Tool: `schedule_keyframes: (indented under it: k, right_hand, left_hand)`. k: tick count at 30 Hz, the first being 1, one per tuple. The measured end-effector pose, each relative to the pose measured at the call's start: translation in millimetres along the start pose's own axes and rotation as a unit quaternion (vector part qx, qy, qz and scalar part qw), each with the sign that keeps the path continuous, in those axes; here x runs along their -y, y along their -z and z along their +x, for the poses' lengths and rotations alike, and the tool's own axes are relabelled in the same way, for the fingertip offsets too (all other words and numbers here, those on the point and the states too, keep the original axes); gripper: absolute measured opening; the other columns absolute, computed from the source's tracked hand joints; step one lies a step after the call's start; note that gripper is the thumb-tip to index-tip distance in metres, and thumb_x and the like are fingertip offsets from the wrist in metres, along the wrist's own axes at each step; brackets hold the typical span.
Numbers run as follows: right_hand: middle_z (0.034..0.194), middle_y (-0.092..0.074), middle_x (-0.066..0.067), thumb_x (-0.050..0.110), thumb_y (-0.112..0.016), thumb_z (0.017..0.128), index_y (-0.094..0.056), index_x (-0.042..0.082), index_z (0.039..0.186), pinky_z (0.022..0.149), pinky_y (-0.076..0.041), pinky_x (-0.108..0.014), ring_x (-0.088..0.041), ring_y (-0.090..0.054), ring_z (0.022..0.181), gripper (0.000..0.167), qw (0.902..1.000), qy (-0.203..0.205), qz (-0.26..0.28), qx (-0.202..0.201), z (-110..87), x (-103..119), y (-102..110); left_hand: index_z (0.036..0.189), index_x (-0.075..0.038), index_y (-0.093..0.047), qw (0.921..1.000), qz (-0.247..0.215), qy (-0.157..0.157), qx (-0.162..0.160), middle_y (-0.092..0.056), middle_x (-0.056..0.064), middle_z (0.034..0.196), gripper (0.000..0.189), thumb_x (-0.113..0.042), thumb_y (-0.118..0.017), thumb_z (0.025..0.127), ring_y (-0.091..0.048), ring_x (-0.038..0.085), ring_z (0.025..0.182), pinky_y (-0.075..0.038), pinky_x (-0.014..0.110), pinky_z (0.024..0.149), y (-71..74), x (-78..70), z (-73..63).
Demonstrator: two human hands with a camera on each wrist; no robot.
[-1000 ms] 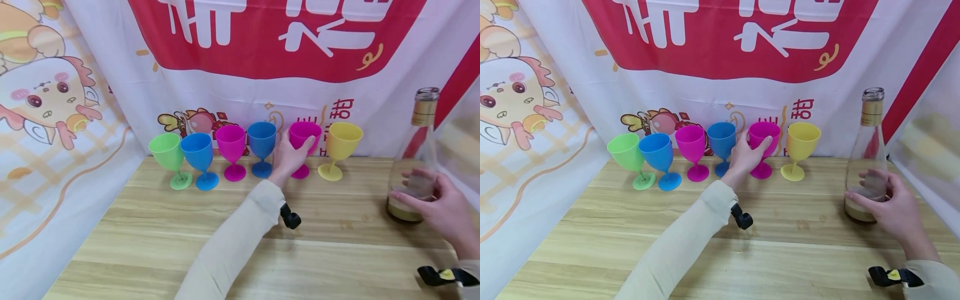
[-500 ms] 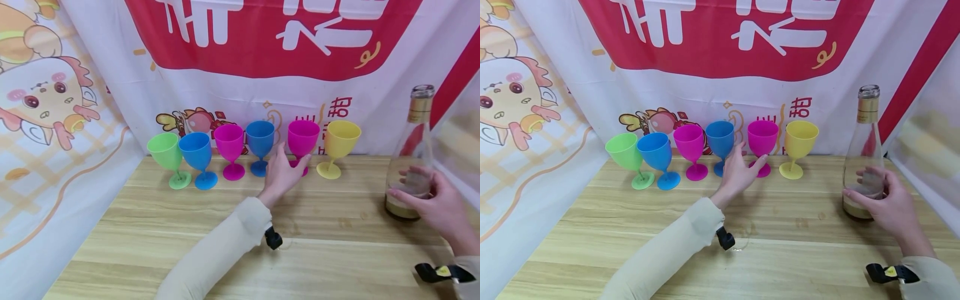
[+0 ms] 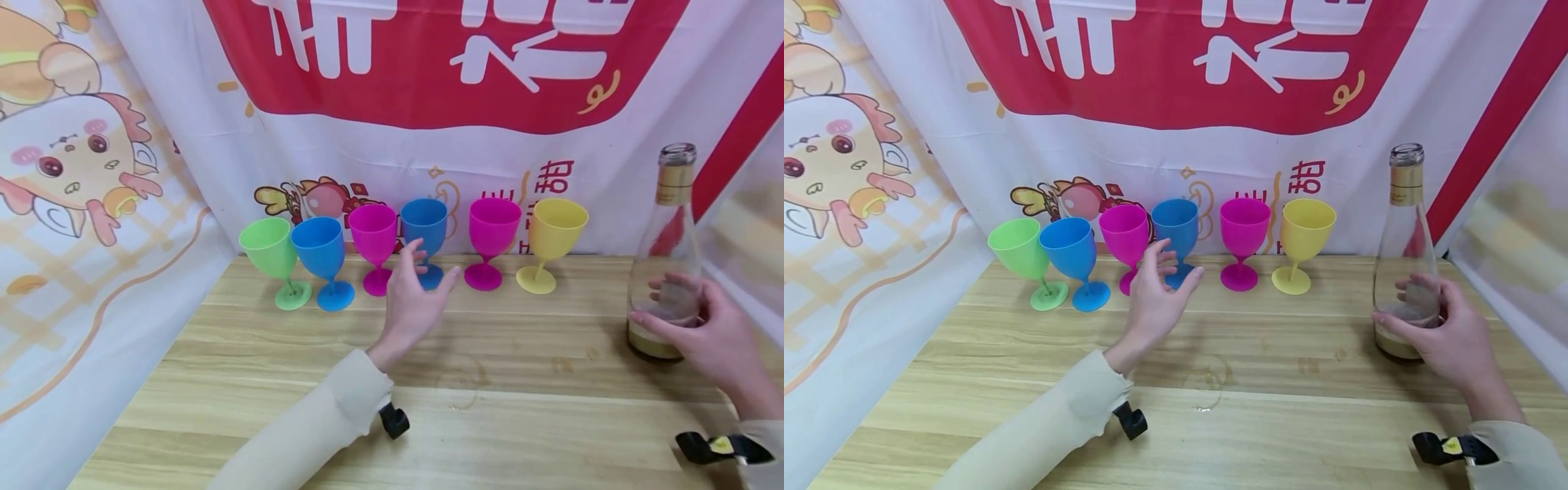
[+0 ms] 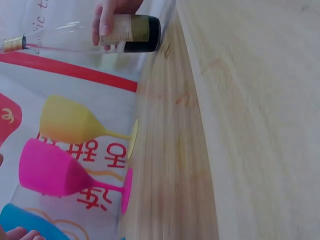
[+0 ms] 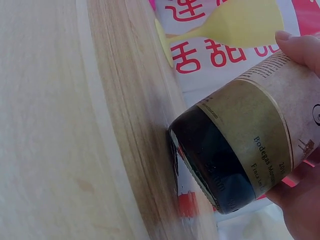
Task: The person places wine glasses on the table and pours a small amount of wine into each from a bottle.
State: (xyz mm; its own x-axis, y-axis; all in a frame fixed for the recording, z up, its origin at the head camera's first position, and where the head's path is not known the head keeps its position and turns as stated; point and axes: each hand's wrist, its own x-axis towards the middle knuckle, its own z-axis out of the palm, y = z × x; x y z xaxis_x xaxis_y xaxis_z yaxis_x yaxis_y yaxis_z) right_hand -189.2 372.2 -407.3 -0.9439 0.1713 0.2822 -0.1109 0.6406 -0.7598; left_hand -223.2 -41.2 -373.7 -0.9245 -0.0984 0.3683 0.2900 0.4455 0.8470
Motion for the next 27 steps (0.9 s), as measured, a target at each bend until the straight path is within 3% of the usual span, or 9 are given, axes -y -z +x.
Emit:
schedule_keyframes:
  k: [3, 7, 11, 17, 27]
  right_hand:
    - [0.113, -0.052, 0.04, 0.028, -0.089, 0.088, -0.045, 0.017, 0.155, 0.073, -0.047, 0.001, 0.025, -0.051, 0.096, 0.081, 1.0, -0.003, 0.002, 0.002, 0.6, 0.2, 0.1]
    - [0.112, -0.05, 0.039, 0.031, -0.089, 0.088, -0.04, 0.013, 0.159, 0.073, -0.046, 0.002, 0.024, -0.049, 0.095, 0.088, 0.9999, -0.012, -0.004, 0.004, 0.8, 0.5, 0.0]
    - [0.11, -0.052, 0.04, 0.029, -0.089, 0.088, -0.04, 0.011, 0.159, 0.073, -0.047, 0.001, 0.024, -0.05, 0.095, 0.089, 0.9999, -0.011, 0.0, 0.002, 0.5, -0.2, -0.1]
    - [0.11, -0.051, 0.041, 0.029, -0.09, 0.087, -0.041, 0.013, 0.16, 0.074, -0.046, 0.002, 0.024, -0.049, 0.096, 0.089, 0.9999, -0.008, -0.003, -0.006, -0.8, -0.8, -0.2]
    - [0.11, -0.055, 0.04, 0.028, -0.09, 0.087, -0.045, 0.012, 0.155, 0.072, -0.048, 0.0, 0.023, -0.053, 0.096, 0.083, 1.0, 0.001, 0.003, -0.003, -0.9, 0.0, 0.8]
  left_hand:
    - [0.16, -0.017, -0.037, 0.9999, 0.006, -0.002, -0.008, -0.056, 0.012, 0.151, 0.084, -0.049, -0.078, 0.094, -0.062, 0.033, 0.131, -0.056, 0.055, 0.105, 7.7, 4.5, 1.1]
    - [0.165, -0.021, -0.028, 0.9995, 0.023, 0.023, 0.002, -0.05, 0.013, 0.159, 0.094, -0.055, -0.077, 0.092, -0.058, 0.035, 0.135, -0.054, 0.059, 0.107, 11.5, 8.2, 4.9]
    - [0.168, -0.026, -0.021, 0.9987, 0.026, 0.042, 0.007, -0.046, 0.011, 0.164, 0.1, -0.056, -0.077, 0.091, -0.055, 0.035, 0.141, -0.051, 0.061, 0.112, 9.7, 12.0, 10.6]
    - [0.17, -0.023, -0.016, 0.9993, 0.015, 0.035, -0.004, -0.043, 0.01, 0.168, 0.105, -0.051, -0.079, 0.091, -0.046, 0.037, 0.153, -0.043, 0.064, 0.119, 3.1, 13.5, 23.4]
    - [0.17, -0.021, -0.014, 0.9992, -0.001, 0.039, -0.003, -0.043, 0.011, 0.168, 0.106, -0.048, -0.08, 0.092, -0.05, 0.039, 0.15, -0.052, 0.056, 0.113, -2.9, 13.9, 35.8]
